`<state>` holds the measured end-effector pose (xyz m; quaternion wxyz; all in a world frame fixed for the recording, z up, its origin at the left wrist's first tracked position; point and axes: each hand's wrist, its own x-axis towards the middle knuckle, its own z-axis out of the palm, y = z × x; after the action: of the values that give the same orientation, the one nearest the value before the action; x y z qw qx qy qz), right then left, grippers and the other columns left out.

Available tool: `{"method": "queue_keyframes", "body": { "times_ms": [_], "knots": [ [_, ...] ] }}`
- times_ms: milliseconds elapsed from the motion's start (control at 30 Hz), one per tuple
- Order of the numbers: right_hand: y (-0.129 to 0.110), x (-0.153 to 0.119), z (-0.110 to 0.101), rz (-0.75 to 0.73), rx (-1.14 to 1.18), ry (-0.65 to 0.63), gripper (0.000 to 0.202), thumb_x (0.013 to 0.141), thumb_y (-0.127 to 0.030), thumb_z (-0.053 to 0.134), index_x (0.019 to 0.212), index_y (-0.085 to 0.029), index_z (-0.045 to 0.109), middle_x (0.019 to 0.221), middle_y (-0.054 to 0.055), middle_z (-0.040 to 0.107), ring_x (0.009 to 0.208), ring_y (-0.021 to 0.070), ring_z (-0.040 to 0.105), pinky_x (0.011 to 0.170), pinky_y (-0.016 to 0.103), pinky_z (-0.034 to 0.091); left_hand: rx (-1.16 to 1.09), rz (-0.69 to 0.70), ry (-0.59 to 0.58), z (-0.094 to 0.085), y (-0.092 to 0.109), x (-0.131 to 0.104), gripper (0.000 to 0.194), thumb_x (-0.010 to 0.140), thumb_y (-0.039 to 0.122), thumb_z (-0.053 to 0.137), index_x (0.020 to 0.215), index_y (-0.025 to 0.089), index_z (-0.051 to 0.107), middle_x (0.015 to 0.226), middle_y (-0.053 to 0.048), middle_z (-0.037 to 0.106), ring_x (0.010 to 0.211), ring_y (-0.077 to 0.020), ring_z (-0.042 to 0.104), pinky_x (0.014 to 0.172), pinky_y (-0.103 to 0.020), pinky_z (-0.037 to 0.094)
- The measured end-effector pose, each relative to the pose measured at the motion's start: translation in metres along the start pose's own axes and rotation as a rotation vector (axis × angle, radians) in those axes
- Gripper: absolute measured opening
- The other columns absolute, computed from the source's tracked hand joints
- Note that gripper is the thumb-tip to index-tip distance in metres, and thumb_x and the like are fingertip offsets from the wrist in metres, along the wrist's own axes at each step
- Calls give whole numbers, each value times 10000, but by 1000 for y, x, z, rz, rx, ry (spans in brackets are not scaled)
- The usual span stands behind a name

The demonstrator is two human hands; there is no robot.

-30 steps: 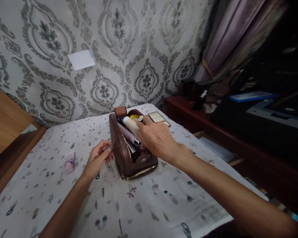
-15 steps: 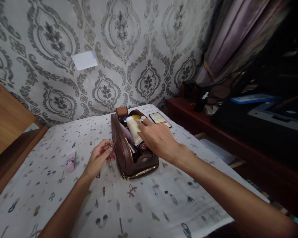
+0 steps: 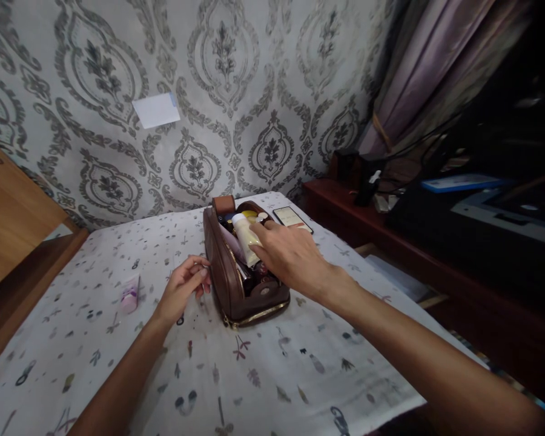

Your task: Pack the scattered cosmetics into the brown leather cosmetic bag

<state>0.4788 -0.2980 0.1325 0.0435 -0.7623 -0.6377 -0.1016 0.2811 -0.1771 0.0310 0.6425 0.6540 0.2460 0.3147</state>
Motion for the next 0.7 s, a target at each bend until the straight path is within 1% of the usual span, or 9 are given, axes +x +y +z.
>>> {"method": "queue_keyframes", "body": {
  "times_ms": [100, 233, 367, 433, 533, 633, 700],
  "knots": [
    [-1, 0, 1, 6, 2, -13, 265, 990, -302, 410, 1160, -175, 568, 998, 119, 709, 806, 249, 683, 604, 294, 381, -8, 1, -5, 0, 0, 0, 307, 842, 422, 678, 981, 168, 577, 670, 21, 608, 544, -95, 548, 457, -187, 360],
    [0, 2, 3, 23, 10, -44, 289, 975, -322, 450, 1197, -172, 557, 918, 110, 724, 823, 273, 685, 586, 297, 343, -20, -11, 1, -1, -2, 1, 328, 824, 441, 691, 979, 175, 577, 669, 23, 613, 543, -98, 557, 451, -184, 361],
    [5, 8, 5, 49, 116, -51, 355, 932, -312, 541, 1263, -184, 540, 968, 101, 726, 884, 267, 669, 606, 294, 317, -33, -19, 5, -1, -3, 1, 334, 813, 442, 701, 972, 175, 579, 661, 21, 615, 544, -96, 552, 451, -181, 363],
    [7, 11, 7, 72, 223, -44, 342, 903, -295, 576, 1230, -194, 565, 961, 79, 723, 860, 239, 657, 611, 285, 311, -42, -23, 7, 0, -3, 1, 334, 810, 439, 704, 971, 175, 577, 662, 21, 615, 545, -94, 550, 450, -179, 363],
    [10, 14, 8, 90, 330, -26, 236, 895, -266, 572, 1110, -183, 622, 910, 63, 718, 814, 209, 639, 621, 278, 315, -52, -29, 3, 0, -4, 0, 338, 806, 436, 707, 975, 178, 571, 662, 23, 612, 546, -94, 552, 447, -176, 360],
    [9, 15, 7, 83, 304, 24, 171, 923, -217, 518, 1017, -166, 651, 973, 95, 715, 871, 222, 639, 656, 283, 331, -56, -33, 0, 0, -5, 0, 346, 802, 440, 710, 979, 181, 564, 662, 27, 610, 539, -92, 551, 444, -174, 359],
    [7, 14, 5, 78, 254, 40, 183, 940, -182, 487, 1031, -144, 641, 1041, 127, 702, 908, 232, 638, 670, 288, 335, -58, -39, -3, 0, -6, 1, 352, 802, 446, 710, 981, 183, 558, 663, 30, 609, 538, -93, 554, 445, -174, 362]
  ]
}}
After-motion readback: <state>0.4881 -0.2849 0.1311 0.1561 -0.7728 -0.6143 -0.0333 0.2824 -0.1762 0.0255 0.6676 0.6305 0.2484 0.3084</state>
